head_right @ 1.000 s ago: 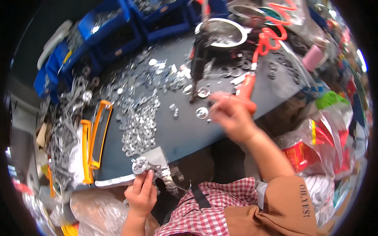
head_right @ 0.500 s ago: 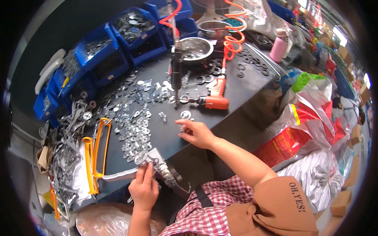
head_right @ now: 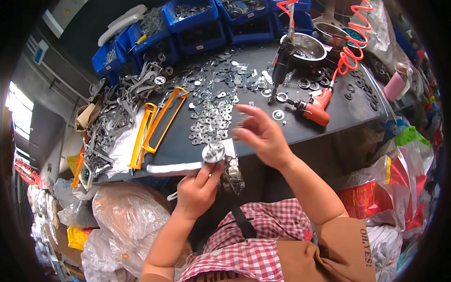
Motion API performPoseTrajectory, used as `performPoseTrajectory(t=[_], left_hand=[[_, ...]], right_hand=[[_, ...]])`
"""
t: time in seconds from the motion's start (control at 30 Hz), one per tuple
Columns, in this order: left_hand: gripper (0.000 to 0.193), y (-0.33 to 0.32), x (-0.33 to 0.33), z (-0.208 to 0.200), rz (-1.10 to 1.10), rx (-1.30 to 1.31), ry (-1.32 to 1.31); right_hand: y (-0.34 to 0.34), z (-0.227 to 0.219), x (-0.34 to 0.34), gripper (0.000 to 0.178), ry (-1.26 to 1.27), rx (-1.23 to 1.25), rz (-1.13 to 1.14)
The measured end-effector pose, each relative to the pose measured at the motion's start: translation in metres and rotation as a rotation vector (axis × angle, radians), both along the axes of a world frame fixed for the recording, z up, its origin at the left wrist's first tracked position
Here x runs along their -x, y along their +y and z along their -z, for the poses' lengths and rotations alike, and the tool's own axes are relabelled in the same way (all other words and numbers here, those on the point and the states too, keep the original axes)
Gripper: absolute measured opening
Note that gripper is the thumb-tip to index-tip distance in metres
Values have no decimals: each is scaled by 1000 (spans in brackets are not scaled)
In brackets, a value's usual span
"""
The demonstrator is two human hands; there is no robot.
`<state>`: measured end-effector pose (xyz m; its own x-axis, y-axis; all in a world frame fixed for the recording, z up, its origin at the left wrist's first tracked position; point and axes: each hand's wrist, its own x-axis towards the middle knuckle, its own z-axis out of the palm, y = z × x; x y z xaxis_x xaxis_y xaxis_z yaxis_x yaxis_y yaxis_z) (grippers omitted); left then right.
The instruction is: The person fastens their apron, retrieves metal parts from storage bins, and assembles a caulking gun mechanism by hand. They then attach the gun frame onto the assembled handle mechanism.
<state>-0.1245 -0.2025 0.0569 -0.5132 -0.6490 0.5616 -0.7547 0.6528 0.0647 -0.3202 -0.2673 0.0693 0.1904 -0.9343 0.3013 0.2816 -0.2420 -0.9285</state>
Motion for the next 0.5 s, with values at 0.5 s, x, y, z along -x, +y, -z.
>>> performPoseTrajectory(t=[0.5], left_hand=[[27, 34, 28, -10, 1, -35, 211]], right_hand=[[34, -33, 10, 36, 482, 778, -25]])
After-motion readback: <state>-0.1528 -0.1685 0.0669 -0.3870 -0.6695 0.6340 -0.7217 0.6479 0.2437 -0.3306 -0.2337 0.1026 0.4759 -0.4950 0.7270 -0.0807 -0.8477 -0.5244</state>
